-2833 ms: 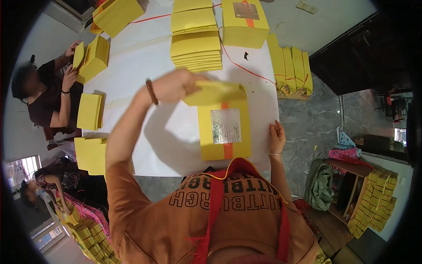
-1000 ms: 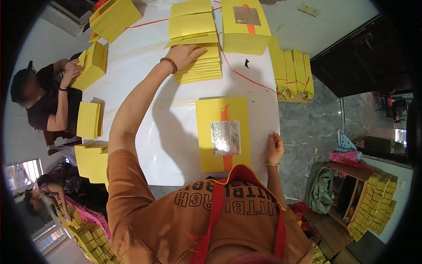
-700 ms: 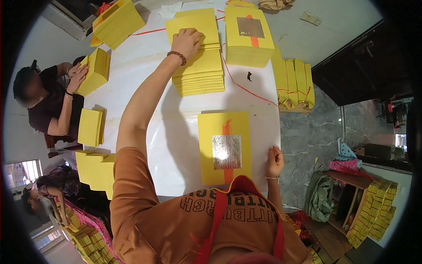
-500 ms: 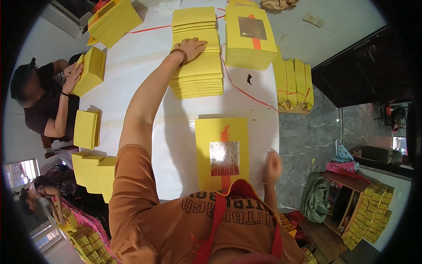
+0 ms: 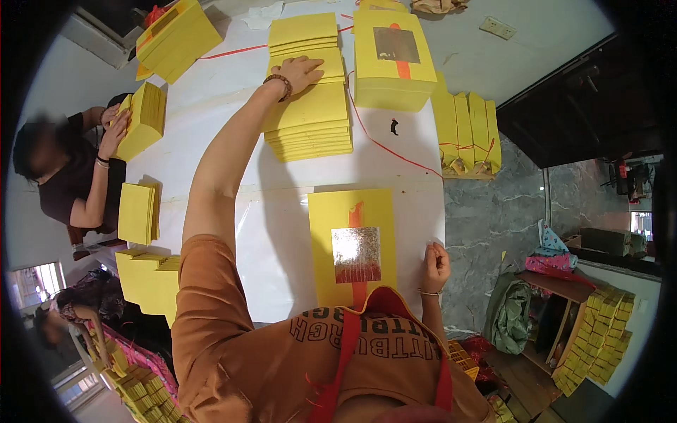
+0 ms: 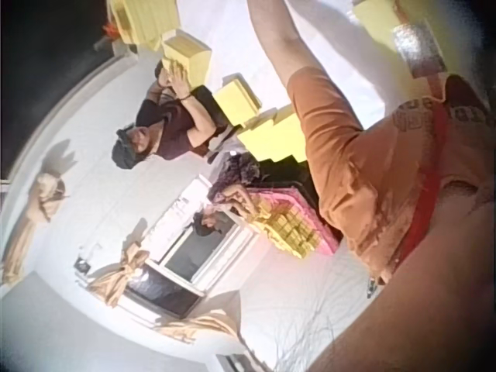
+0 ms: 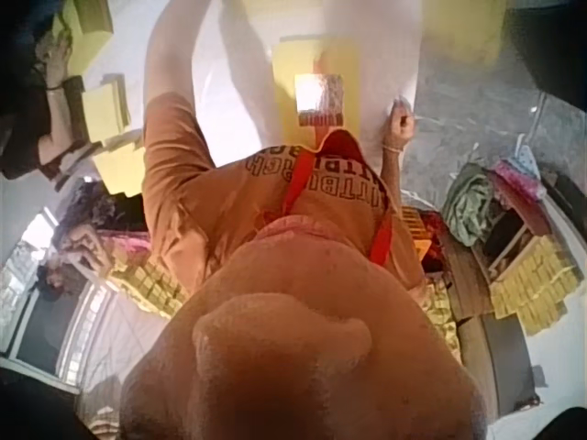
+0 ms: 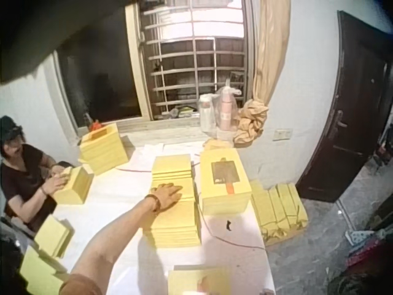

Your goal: Folding and stacking sheets of yellow ceremonial joss paper at a work table.

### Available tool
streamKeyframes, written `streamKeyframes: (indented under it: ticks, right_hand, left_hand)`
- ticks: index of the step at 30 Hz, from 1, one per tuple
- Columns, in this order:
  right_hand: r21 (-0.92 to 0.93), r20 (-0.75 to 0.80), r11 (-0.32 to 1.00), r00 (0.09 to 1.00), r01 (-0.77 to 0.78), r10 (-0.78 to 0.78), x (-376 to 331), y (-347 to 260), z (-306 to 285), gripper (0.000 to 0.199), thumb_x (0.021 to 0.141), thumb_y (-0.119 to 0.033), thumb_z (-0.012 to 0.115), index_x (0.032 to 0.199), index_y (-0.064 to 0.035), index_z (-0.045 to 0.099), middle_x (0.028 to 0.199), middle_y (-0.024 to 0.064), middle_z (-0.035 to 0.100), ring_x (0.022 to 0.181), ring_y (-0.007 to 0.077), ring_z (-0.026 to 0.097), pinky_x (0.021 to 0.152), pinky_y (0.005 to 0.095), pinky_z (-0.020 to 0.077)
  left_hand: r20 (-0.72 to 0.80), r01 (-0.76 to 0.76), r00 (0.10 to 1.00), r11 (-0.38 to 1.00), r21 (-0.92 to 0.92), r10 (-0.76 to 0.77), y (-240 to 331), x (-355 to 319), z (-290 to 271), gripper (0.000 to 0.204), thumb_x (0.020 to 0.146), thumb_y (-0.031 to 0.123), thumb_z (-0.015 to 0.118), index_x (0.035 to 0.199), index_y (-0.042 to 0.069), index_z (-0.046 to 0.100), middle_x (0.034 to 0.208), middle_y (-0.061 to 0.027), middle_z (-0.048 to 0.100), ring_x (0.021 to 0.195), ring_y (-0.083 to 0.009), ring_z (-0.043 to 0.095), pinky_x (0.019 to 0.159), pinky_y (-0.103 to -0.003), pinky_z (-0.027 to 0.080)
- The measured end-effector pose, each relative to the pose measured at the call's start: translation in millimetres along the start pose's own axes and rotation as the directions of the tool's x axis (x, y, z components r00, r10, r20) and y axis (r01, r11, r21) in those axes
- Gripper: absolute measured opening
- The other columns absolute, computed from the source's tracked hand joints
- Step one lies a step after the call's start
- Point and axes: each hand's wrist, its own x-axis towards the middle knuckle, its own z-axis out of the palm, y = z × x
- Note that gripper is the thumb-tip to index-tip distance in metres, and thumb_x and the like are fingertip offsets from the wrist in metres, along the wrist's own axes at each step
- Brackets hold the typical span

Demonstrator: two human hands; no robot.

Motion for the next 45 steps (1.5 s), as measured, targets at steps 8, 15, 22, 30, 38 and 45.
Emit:
streamKeyframes:
  ticks: [8, 15, 22, 30, 38, 45]
  right_hand:
    - [0.014, 0.052, 0.999, 0.998, -0.047, 0.046, 1.1, 5.3, -3.8, 0.017, 0.084, -0.008, 0.060, 0.099, 0.0005, 0.059, 0.088, -0.0002, 0.058, 0.078, 0.0062, 0.050, 0.070, 0.0193, 0.0405]
    - [0.003, 0.034, 0.999, 0.998, -0.051, 0.051, 1.3, 0.6, -4.1, 0.020, 0.084, -0.009, 0.060, 0.102, 0.0003, 0.059, 0.094, 0.0036, 0.060, 0.084, 0.0093, 0.053, 0.077, 0.0233, 0.0429]
    - [-0.013, 0.390, 0.948, 0.871, -0.318, 0.298, 14.7, -41.4, 22.8, 0.040, 0.091, -0.019, 0.050, 0.125, 0.0002, 0.045, 0.119, 0.0121, 0.051, 0.109, 0.0174, 0.048, 0.094, 0.0277, 0.0369]
    - [0.074, 0.733, 0.939, 0.657, -0.335, 0.176, 2.9, -38.1, 60.1, 0.057, 0.090, -0.016, 0.050, 0.138, -0.0034, 0.022, 0.129, 0.0121, 0.042, 0.117, 0.0181, 0.042, 0.099, 0.0296, 0.0318]
    - [0.114, 0.774, 0.940, 0.622, -0.321, 0.118, 4.9, -33.9, 71.4, 0.052, 0.085, -0.007, 0.056, 0.131, -0.0017, 0.033, 0.124, 0.0083, 0.046, 0.111, 0.0158, 0.046, 0.092, 0.0286, 0.0381]
    - [0.110, 0.758, 0.882, 0.613, -0.458, 0.224, -3.2, -53.4, 81.2, 0.054, 0.082, -0.007, 0.057, 0.130, 0.0008, 0.033, 0.123, 0.0102, 0.047, 0.109, 0.0168, 0.048, 0.092, 0.0290, 0.0390]
  left_hand:
    - [-0.284, -0.003, 0.959, 1.000, -0.021, -0.003, -4.4, -11.3, -4.7, 0.049, 0.085, 0.052, 0.040, 0.126, 0.026, 0.048, 0.135, -0.0049, 0.040, 0.126, -0.0271, 0.033, 0.097, -0.051, 0.025]
    - [-0.420, -0.229, 0.896, 0.660, -0.715, -0.144, 53.2, -156.5, 5.3, 0.035, 0.091, 0.027, 0.048, 0.118, 0.006, 0.054, 0.111, -0.0095, 0.058, 0.102, -0.0214, 0.053, 0.088, -0.028, 0.039]
    - [0.149, 0.158, 0.925, -0.004, -0.987, -0.350, 77.8, -314.1, 155.7, 0.060, 0.094, 0.046, 0.029, 0.140, 0.007, 0.020, 0.141, -0.0127, 0.027, 0.123, -0.0236, 0.035, 0.101, -0.039, 0.030]
    - [0.059, -0.054, 0.950, -0.348, -0.936, -0.305, 124.5, -340.8, 166.1, 0.060, 0.094, 0.034, 0.041, 0.140, 0.005, 0.015, 0.140, -0.0106, 0.028, 0.127, -0.0195, 0.031, 0.103, -0.032, 0.028]
    - [0.041, -0.037, 0.919, -0.188, -0.981, -0.393, 124.3, -334.9, 168.3, 0.056, 0.088, 0.008, 0.050, 0.137, 0.005, 0.023, 0.132, -0.0080, 0.040, 0.117, -0.0169, 0.043, 0.094, -0.028, 0.039]
    - [0.018, -0.050, 0.929, -0.173, -0.984, -0.369, 116.9, -336.6, 170.2, 0.053, 0.090, 0.010, 0.049, 0.136, 0.004, 0.024, 0.131, -0.0088, 0.040, 0.117, -0.0170, 0.043, 0.094, -0.029, 0.040]
